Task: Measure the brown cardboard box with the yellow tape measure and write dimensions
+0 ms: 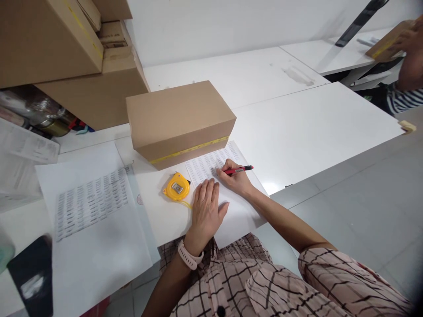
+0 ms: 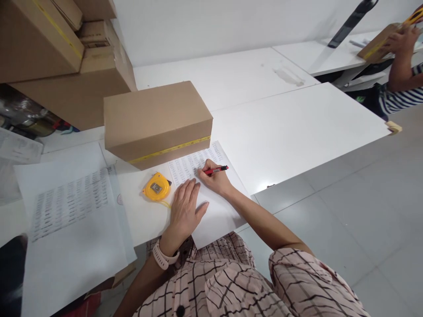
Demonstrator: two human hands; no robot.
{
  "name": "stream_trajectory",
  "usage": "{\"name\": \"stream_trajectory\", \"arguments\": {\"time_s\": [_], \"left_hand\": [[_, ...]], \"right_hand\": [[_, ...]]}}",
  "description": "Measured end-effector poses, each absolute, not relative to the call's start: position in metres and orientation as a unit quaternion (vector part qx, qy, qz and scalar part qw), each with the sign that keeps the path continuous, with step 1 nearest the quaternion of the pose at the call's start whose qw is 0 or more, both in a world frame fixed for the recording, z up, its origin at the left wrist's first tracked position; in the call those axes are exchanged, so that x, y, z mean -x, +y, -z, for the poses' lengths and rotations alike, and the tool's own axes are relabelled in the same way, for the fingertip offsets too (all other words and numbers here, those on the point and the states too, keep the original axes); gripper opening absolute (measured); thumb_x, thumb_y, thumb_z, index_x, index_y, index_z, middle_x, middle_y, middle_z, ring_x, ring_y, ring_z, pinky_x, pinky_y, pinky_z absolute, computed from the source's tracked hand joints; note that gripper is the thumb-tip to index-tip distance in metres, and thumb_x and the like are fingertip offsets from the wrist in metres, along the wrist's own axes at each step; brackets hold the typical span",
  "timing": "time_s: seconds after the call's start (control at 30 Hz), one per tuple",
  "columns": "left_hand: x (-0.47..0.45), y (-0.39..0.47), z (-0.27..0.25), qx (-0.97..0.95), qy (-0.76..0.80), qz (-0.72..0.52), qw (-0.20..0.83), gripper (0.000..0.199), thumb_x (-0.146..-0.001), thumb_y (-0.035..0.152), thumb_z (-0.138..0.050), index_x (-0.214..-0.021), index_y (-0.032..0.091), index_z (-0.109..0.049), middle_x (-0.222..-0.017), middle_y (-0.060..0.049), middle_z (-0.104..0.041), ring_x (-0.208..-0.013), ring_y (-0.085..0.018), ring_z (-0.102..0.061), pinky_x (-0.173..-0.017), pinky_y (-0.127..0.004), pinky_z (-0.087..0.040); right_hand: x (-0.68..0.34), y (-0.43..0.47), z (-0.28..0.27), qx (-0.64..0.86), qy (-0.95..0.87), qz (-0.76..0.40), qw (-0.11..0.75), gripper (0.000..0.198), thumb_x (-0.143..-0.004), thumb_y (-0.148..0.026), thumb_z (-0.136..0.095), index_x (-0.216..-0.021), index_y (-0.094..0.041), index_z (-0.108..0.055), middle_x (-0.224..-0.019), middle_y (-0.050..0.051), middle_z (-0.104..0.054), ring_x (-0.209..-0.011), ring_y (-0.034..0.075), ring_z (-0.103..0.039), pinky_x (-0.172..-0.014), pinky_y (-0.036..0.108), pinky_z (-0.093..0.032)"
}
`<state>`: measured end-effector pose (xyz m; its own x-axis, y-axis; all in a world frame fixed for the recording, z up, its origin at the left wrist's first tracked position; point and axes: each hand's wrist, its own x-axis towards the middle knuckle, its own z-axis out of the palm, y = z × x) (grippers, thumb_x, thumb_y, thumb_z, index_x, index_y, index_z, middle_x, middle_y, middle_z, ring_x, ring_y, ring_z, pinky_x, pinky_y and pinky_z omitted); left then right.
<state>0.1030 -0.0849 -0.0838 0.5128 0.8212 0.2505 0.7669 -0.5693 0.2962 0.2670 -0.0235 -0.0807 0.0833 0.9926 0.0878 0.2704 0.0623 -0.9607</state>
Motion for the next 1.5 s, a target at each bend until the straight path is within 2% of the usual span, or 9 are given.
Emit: {"name": "stream_trajectory", "arguments": {"time_s": [1.5], "left_hand": [[-0.1029,-0.0852,0.0843,-0.865,0.457,-0.193,0.081,0.054,-0.098,0.038,-0.056,-0.141,0.005,-0.050,-0.150,-0.022,-0.052,-0.142,-0.036,-0.045,-0.119,-0.054,-0.038]], "right_hand": [[-0.2683,-0.0219,0.0805,0.571,-0.539,-0.378,0.491,0.028,-0.081,-0.029,-0.066,-0.064,-0.023,-0.043,-0.060,-0.006,-0.040,-0.058,0.011,-0.035,-0.056,0.028,-0.029]]}}
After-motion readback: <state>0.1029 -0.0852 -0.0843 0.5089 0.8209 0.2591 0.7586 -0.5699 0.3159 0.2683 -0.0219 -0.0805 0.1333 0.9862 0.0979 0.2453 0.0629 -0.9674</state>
